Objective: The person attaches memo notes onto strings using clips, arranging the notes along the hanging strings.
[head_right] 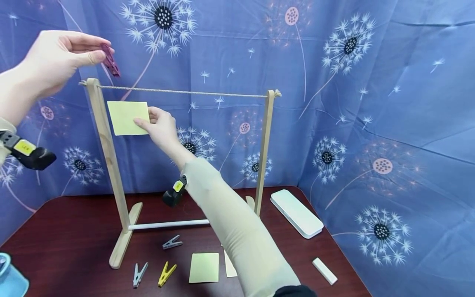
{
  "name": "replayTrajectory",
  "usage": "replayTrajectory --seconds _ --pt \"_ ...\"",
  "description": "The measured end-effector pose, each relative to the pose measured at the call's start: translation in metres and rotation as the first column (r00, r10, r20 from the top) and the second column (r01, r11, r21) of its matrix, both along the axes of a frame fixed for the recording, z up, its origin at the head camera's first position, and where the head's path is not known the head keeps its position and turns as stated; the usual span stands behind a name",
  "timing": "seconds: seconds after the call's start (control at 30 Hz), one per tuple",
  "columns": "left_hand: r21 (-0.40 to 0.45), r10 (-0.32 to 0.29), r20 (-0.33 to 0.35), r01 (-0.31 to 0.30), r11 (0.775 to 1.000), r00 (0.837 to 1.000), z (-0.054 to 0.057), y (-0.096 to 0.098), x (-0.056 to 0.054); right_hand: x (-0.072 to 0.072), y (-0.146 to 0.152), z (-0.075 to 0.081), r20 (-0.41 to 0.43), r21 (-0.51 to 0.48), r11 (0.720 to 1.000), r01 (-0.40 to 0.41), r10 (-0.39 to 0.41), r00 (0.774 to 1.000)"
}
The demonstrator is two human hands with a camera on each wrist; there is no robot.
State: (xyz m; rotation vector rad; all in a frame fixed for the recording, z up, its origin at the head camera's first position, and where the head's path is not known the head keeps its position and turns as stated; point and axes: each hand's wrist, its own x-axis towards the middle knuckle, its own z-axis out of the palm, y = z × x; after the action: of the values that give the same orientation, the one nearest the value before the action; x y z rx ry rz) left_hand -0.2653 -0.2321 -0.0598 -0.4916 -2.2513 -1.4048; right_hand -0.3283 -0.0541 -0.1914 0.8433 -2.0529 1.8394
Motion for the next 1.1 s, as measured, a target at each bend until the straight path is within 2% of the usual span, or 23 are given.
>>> replayTrajectory --seconds 0.17,0.27,0.37,0.6,0.9,1.1 --pt "0.006 0.069 0.037 -0.069 0.998 0.997 0.007 0.001 -0.003 0.002 -0.003 0.007 -0.003 -0.043 0.999 -0.016 0.016 1.000" --pt "-0.007 0.127 0.048 -0.127 0.992 0.991 0.008 0.003 -0.002 0.003 -0.003 0.010 -0.003 -0.058 0.998 -0.018 0.018 1.000" --pt "0.013 0.159 0.049 -0.160 0.987 0.986 0.008 0.006 -0.001 0.004 -0.004 0.013 -0.002 -0.072 0.997 -0.017 0.016 1.000" --pt "0.047 0.204 0.065 -0.207 0.977 0.977 0.004 0.011 0.001 0.005 -0.005 0.013 0.001 -0.098 0.995 -0.032 0.033 0.999" --pt "0.019 0.246 0.075 -0.248 0.968 0.966 -0.001 0.011 0.001 0.005 -0.009 0.013 -0.007 -0.119 0.992 -0.038 0.038 0.999" --pt "-0.008 0.255 0.088 -0.255 0.967 0.963 -0.002 0.012 0.000 0.004 -0.010 0.015 -0.022 -0.094 0.995 -0.029 0.027 0.999"
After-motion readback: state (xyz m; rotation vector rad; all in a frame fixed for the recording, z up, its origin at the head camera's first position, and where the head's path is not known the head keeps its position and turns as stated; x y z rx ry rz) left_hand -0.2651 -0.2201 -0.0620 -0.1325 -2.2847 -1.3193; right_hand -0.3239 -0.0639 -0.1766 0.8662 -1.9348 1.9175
